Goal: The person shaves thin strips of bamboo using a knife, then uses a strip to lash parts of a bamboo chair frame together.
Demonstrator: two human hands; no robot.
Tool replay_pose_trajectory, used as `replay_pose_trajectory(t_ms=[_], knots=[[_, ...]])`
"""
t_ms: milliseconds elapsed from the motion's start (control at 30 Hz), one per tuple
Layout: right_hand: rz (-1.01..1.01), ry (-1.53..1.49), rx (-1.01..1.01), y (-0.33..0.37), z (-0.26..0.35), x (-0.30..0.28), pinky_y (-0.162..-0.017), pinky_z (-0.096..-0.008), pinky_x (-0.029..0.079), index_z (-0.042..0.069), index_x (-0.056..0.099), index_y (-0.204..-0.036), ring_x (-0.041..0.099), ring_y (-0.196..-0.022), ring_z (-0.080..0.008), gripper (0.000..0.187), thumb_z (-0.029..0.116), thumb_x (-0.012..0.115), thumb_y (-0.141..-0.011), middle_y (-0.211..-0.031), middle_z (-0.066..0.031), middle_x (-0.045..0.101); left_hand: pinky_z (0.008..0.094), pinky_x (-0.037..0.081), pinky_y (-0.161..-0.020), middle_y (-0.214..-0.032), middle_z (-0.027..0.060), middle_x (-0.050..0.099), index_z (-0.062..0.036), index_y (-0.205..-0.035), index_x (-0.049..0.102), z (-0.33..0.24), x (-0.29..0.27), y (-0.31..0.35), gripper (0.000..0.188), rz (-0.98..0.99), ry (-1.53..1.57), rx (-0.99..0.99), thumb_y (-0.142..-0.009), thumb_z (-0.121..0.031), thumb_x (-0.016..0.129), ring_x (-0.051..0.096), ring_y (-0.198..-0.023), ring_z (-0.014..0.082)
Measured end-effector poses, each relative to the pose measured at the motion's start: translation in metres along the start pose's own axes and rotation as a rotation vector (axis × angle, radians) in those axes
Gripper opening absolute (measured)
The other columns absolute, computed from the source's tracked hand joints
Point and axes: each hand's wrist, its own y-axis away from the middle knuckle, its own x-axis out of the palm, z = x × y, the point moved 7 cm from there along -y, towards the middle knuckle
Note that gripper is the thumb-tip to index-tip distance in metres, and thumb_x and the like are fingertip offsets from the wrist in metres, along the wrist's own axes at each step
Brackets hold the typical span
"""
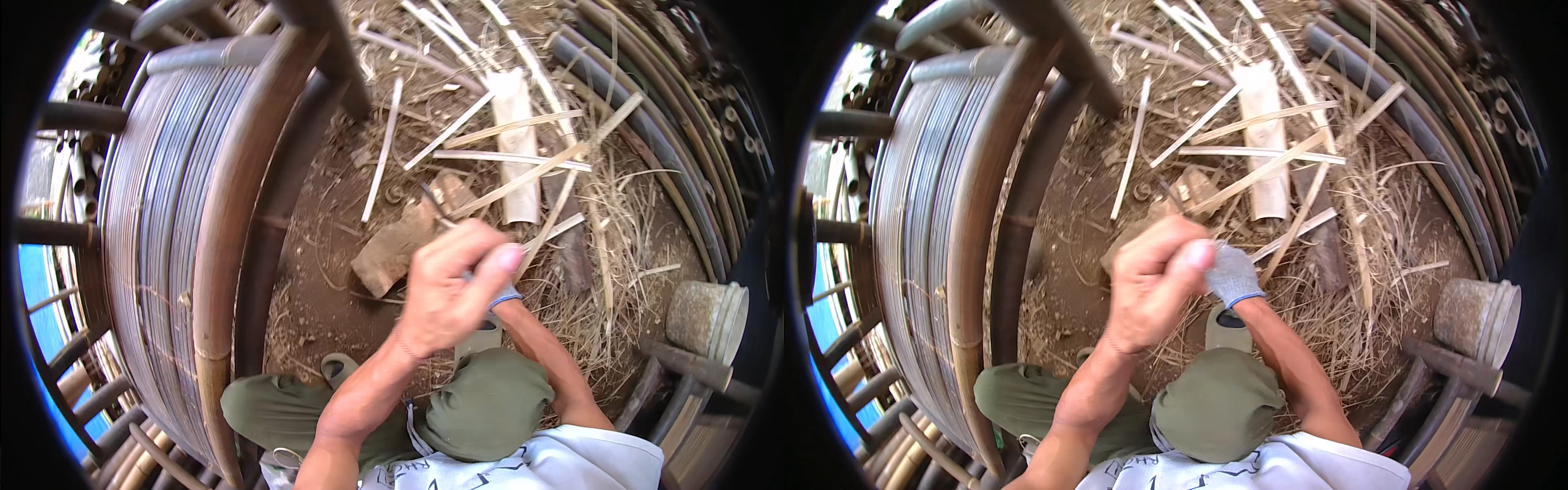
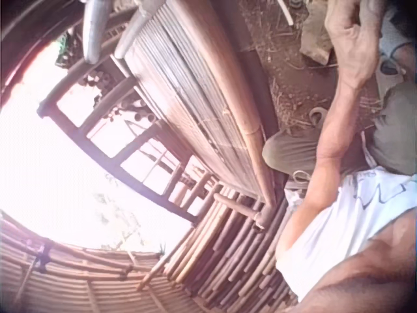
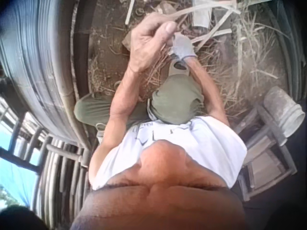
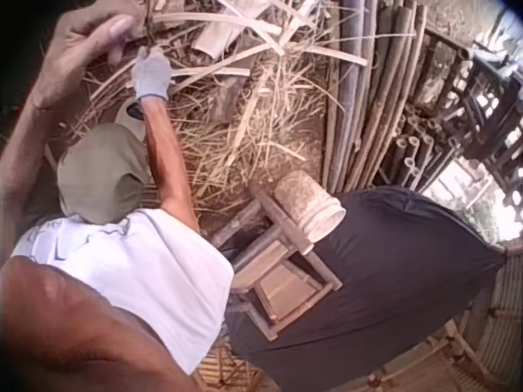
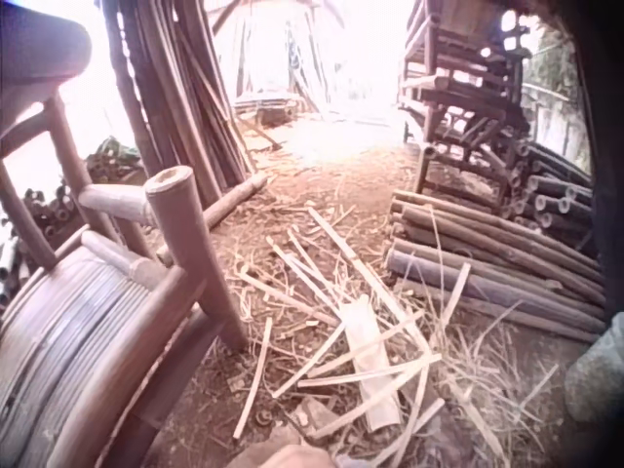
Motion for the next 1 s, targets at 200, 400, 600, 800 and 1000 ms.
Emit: replay_pose_trajectory(t_ms=[200,400,600,800,1000], knots=[[-0.107,-0.386,0.089,0.03,0.0,-0.036,-0.076,-0.054,0.054,0.0,0.065,-0.099,0.069,-0.085,-0.0459,0.041,0.04,0.055,-0.099,-0.089,-0.0259,0.071,0.0288,0.056,-0.065,-0.098,0.0062,0.057,-0.0047,-0.1,0.055,0.015,-0.083,0.044,0.02,-0.463,0.312,-0.033,-0.098,-0.021,0.066,0.058,-0.069,0.0103],[-0.183,-0.298,-0.102,0.046,0.038,-0.065,-0.067,-0.0494,0.056,0.007,0.064,-0.1,0.069,-0.076,-0.0397,0.034,0.04,0.058,-0.098,-0.087,-0.0187,0.069,0.0373,0.05,-0.088,-0.077,0.0048,0.044,-0.0108,-0.07,0.04,0.019,-0.052,0.063,0.047,-0.295,0.225,0.006,-0.102,-0.041,0.056,0.052,-0.078,0.0189],[-0.175,0.039,-0.055,0.001,0.008,-0.022,-0.052,-0.0418,0.055,0.009,0.063,-0.093,0.071,-0.069,-0.0348,0.024,0.03,0.056,-0.099,-0.08,-0.0179,0.069,0.0332,0.045,-0.08,-0.075,0.004,0.042,-0.0118,-0.068,0.041,0.017,-0.041,0.058,0.048,-0.29,0.191,0.054,-0.101,-0.043,0.055,0.045,-0.073,0.0158],[-0.389,-0.344,-0.288,0.03,0.05,-0.059,-0.059,-0.0445,0.056,0.006,0.066,-0.091,0.068,-0.067,-0.0351,0.023,0.027,0.059,-0.098,-0.077,-0.0163,0.067,0.033,0.045,-0.08,-0.075,0.0029,0.042,-0.0121,-0.068,0.043,0.017,-0.046,0.061,0.046,-0.284,0.227,0.068,-0.102,-0.041,0.054,0.044,-0.071,0.0128],[-0.099,-0.011,0.049,-0.013,-0.017,-0.023,-0.067,-0.0505,0.059,0.002,0.064,-0.098,0.072,-0.074,-0.0401,0.04,0.038,0.047,-0.102,-0.082,-0.022,0.071,0.0351,0.047,-0.082,-0.078,0.007,0.045,-0.0104,-0.069,0.044,0.011,-0.042,0.055,0.044,-0.242,0.174,0.071,-0.103,-0.038,0.051,0.046,-0.074,0.0166]])
